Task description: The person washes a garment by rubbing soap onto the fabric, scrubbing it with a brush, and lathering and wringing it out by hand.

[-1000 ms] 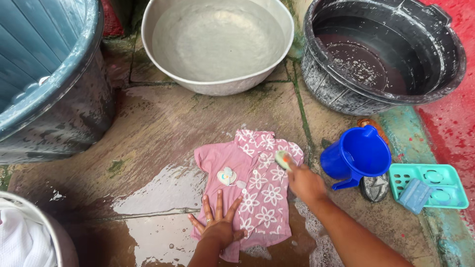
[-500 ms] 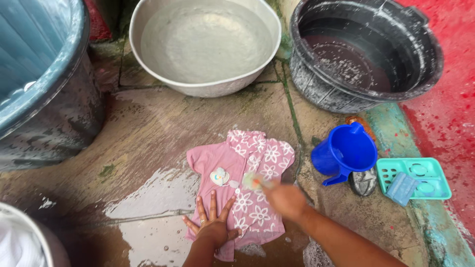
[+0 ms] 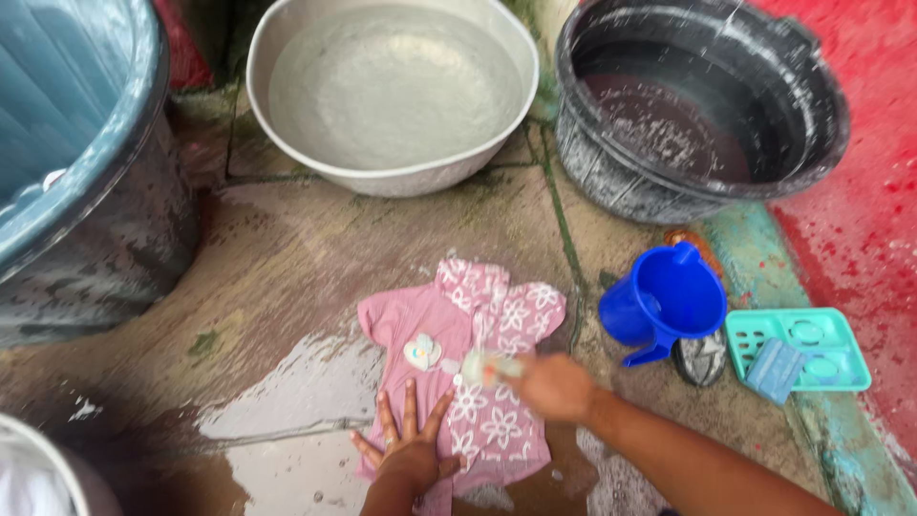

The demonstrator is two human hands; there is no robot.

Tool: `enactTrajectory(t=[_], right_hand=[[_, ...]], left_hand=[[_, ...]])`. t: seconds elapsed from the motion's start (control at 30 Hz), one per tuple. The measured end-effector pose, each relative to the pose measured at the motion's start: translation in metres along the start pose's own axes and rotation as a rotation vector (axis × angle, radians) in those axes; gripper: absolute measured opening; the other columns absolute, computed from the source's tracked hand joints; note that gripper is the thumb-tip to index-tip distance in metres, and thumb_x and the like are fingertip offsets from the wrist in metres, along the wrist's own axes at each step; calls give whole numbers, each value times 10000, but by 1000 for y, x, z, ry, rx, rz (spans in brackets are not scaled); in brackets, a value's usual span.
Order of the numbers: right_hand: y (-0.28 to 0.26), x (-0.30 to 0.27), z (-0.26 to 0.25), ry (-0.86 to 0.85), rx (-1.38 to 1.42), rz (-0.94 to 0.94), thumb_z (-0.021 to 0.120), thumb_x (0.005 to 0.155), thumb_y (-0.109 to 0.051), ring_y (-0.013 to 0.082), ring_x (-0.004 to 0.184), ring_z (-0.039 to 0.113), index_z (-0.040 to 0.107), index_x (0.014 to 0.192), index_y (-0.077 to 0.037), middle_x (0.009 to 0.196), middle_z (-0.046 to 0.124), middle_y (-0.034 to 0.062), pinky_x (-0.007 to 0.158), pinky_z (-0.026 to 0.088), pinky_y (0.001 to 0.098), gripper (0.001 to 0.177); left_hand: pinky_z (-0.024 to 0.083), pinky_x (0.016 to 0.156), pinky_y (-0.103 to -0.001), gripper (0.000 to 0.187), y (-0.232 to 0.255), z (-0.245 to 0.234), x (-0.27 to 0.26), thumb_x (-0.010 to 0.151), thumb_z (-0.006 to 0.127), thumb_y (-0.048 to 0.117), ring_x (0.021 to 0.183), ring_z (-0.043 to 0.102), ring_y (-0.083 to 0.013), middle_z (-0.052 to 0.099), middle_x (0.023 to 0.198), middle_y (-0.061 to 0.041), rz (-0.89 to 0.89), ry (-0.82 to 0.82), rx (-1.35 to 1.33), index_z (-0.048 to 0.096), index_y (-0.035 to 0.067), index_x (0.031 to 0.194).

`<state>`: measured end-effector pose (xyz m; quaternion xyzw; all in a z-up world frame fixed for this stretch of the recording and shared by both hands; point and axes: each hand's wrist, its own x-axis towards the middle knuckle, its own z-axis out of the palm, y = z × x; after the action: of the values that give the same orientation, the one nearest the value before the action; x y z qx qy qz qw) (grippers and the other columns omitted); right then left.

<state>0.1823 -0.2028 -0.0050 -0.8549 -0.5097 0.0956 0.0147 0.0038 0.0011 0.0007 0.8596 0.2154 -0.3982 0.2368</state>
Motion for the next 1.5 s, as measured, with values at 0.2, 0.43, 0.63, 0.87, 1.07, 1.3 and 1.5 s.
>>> enactTrajectory(t=[0.2, 0.43, 0.63, 0.87, 1.07, 1.3, 1.5], right_hand=[[20, 18, 5, 66, -62, 169, 476, 965, -202, 321, 558, 692, 442, 1505, -211, 1103, 619, 246, 457, 592, 436, 540], [11, 22, -20, -112, 41, 436, 407, 1042, -251, 255, 497, 652, 405, 1534, -202, 888, 672, 175, 402, 554, 417, 494], [-1, 11, 42, 154, -142, -99, 455, 908, -84, 219, 461, 620, 509, 1414, -164, 1117, 709, 162, 339, 500, 365, 516], [18, 20, 7, -161, 74, 512, 390, 1044, -206, 255, 601, 704, 424, 1499, -183, 880, 663, 121, 454, 587, 419, 457], [-8, -7, 36, -213, 30, -125, 468, 981, -310, 331, 721, 698, 620, 1371, -312, 969, 669, 146, 587, 585, 473, 418], [0, -12, 18, -191, -21, 336, 389, 1030, -232, 268, 690, 712, 330, 1600, -248, 997, 632, 156, 509, 608, 406, 574], [1, -34, 41, -179, 66, 393, 432, 1039, -348, 264, 673, 701, 409, 1534, -382, 979, 633, 100, 543, 593, 402, 496]], left_hand=[[-135, 1059, -857, 1067, 1, 1, 2, 831, 744, 646, 1521, -371, -404, -353, 1698, -1, -2, 34, -5, -12, 614, 1583], [-119, 1082, -839, 1082, -2, 4, -2, 810, 757, 656, 1531, -359, -407, -338, 1705, 11, -22, -1, -7, 0, 625, 1582], [-114, 1073, -851, 1069, 0, 3, -4, 813, 765, 628, 1529, -362, -409, -337, 1709, 10, -18, 21, -18, 24, 621, 1583], [-135, 1057, -864, 1034, -4, 6, -5, 831, 751, 617, 1523, -365, -402, -334, 1706, 9, 8, 39, -31, 42, 603, 1584], [-139, 1053, -867, 1055, -4, 3, -4, 835, 751, 631, 1520, -373, -413, -335, 1705, 9, 6, 2, -6, 23, 571, 1596], [-134, 1064, -858, 1055, 0, -1, -5, 829, 747, 625, 1522, -378, -391, -350, 1699, 13, 4, 7, -31, 13, 610, 1588], [-139, 1069, -856, 1058, 0, -1, -4, 826, 751, 625, 1520, -378, -390, -343, 1700, 20, 9, 21, -30, 15, 607, 1585]])
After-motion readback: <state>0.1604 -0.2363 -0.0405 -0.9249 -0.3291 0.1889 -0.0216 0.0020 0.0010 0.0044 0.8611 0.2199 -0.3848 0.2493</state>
